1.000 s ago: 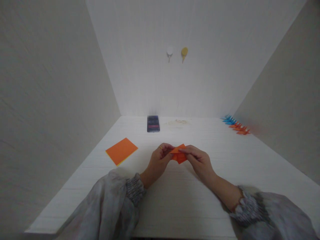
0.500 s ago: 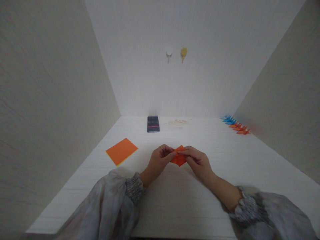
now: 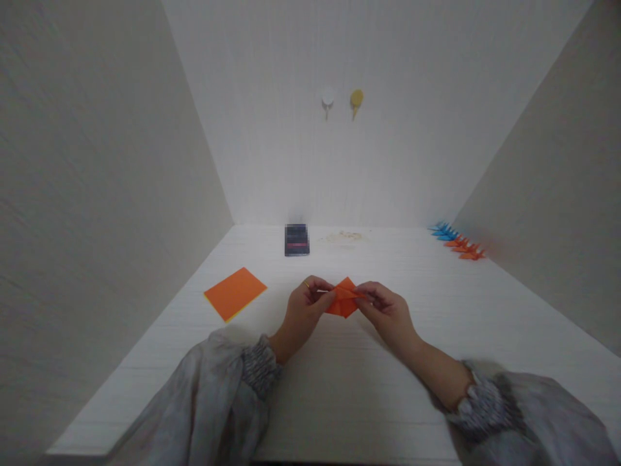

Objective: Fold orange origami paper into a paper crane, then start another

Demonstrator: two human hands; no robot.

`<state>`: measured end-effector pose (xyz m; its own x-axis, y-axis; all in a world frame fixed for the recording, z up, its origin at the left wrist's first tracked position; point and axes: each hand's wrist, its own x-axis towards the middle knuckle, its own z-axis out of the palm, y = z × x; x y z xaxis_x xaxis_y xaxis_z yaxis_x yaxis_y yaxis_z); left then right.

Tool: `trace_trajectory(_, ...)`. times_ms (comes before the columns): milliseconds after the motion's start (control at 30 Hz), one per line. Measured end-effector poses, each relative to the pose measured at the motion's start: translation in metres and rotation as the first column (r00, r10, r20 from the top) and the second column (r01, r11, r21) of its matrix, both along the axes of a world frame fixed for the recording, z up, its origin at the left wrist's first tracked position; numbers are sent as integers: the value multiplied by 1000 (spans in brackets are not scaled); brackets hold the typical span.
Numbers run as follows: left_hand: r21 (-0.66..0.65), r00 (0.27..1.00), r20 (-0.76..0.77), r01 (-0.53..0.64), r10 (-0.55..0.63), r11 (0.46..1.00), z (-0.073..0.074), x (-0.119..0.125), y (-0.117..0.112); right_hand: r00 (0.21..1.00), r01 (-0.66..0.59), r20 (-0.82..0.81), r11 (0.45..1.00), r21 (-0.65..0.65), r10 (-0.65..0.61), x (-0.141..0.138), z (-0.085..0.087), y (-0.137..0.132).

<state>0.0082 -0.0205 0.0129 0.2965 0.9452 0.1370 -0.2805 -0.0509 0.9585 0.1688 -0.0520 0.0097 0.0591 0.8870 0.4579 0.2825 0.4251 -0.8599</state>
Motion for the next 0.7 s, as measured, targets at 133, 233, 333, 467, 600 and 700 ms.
trace_trajectory(133, 26, 999, -26, 27, -27, 999, 0, 1, 0, 997, -31, 72, 999, 37, 28, 1, 1, 0)
trace_trajectory(233, 24, 998, -50, 42, -40, 999, -4, 1, 2, 993, -68, 103, 997, 48, 62, 2, 0, 0)
trace_trajectory(333, 10, 996, -64, 69, -68, 998, -8, 1, 4, 986, -121, 116, 992, 31, 117, 4, 0, 3)
trace_trajectory(467, -62, 989, -77, 122, -127, 991, -10, 0, 3, 992, -127, 15, 991, -52, 128, 7, -2, 7)
trace_trajectory(600, -95, 988, -49, 142, -147, 985, -9, 0, 2, 971, -170, -201, 966, -194, 130, 7, -6, 9)
trace_trajectory(700, -93, 993, -56, 102, -107, 990, -8, 1, 1, 944, -213, -300, 948, -237, 137, 4, -7, 10)
